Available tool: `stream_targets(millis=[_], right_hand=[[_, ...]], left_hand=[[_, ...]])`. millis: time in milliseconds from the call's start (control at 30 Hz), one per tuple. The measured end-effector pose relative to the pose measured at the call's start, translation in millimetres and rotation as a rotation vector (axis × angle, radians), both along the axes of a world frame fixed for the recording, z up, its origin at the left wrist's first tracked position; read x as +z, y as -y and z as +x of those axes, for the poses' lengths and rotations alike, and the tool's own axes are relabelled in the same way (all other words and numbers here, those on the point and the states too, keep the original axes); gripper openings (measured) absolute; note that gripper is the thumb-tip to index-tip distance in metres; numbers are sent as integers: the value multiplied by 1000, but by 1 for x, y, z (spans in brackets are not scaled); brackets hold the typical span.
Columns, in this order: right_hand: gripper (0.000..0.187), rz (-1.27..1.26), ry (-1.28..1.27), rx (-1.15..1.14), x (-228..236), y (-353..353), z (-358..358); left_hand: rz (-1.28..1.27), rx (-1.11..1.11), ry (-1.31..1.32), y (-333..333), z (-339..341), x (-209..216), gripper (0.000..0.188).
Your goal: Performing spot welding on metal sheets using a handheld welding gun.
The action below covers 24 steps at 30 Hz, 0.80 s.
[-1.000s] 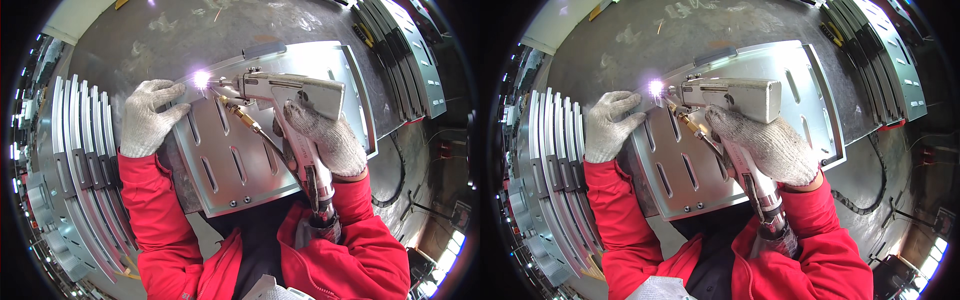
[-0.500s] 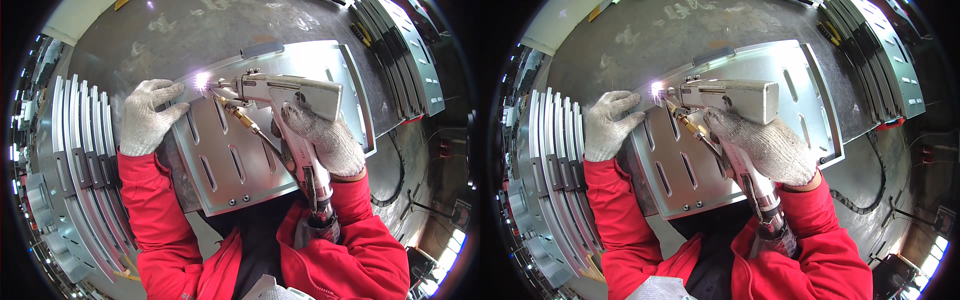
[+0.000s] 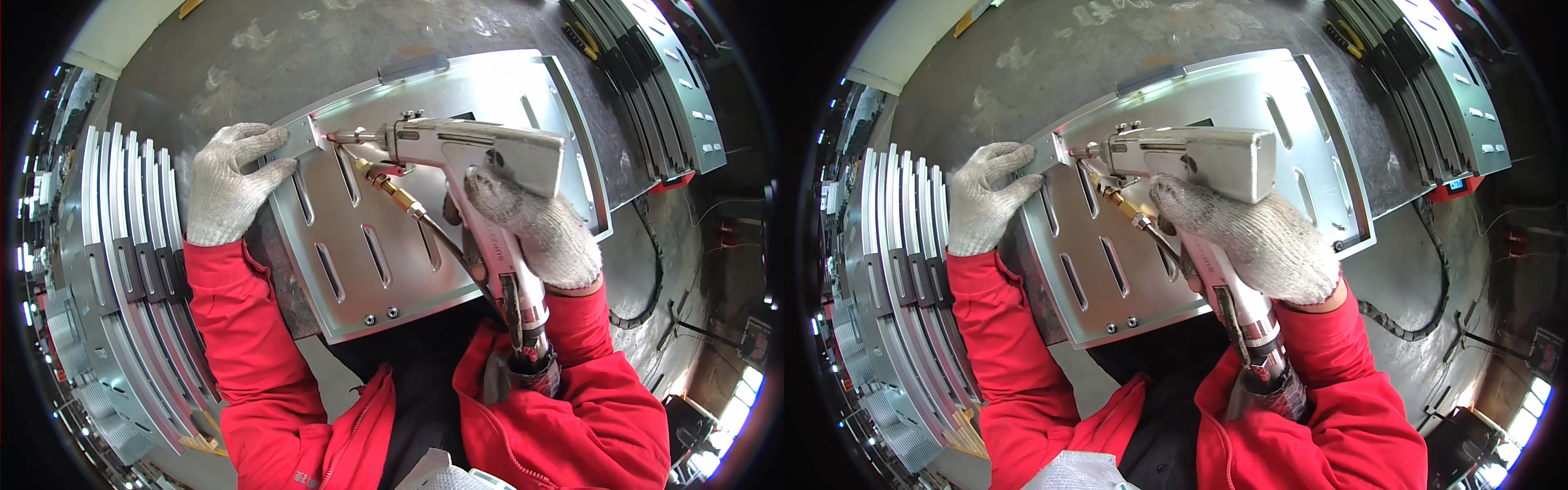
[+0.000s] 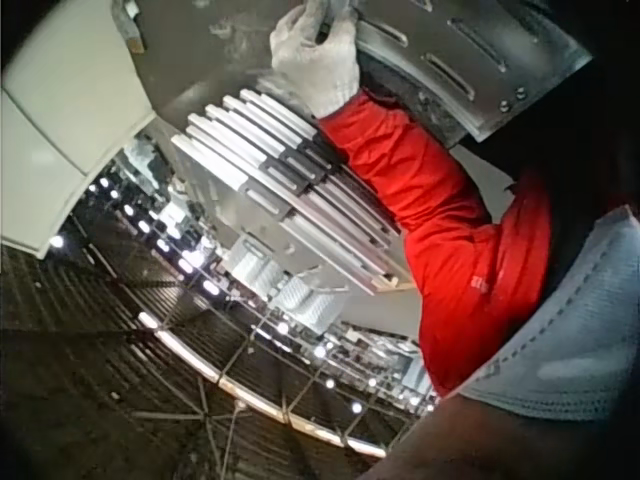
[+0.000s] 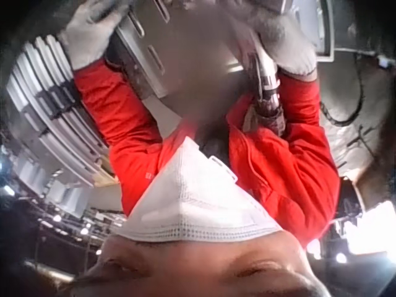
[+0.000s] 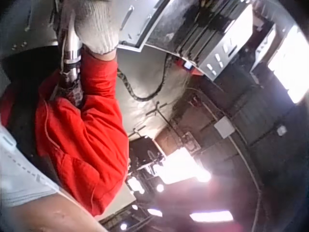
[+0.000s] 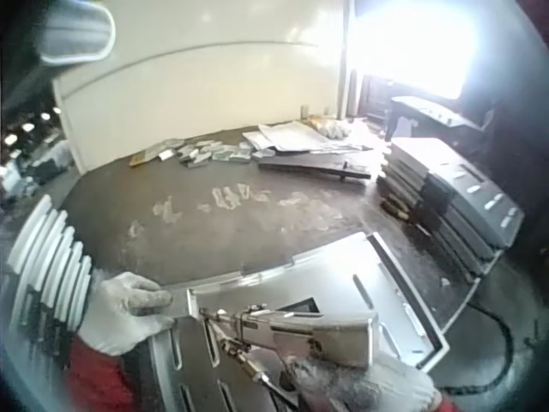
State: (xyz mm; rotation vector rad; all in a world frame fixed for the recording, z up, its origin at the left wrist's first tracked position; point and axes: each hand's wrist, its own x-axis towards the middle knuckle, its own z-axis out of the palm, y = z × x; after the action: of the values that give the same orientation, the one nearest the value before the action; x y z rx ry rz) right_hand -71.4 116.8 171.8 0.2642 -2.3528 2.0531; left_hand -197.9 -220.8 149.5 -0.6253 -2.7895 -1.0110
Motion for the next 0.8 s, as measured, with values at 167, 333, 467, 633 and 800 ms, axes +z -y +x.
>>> stream_targets(millis=[167,333,467,633,800], right_hand=[[29,-129,539,-103,31,13,-4],[28,-199,473,-54,25,13,-6],[28,-199,432,-52,22,15,-5],[29,-171,499,-13,24,12,-6],[29,-1,157,53,-6,2,-2]], left_hand=[[9,2,-2,1,2,-1,44],[-2,0,-12,0,2,0,44],[-16,-15,-32,1,2,1,43],[-28,-5,-32,2,2,1,43],[-36,15,-2,-2,2,4,43]])
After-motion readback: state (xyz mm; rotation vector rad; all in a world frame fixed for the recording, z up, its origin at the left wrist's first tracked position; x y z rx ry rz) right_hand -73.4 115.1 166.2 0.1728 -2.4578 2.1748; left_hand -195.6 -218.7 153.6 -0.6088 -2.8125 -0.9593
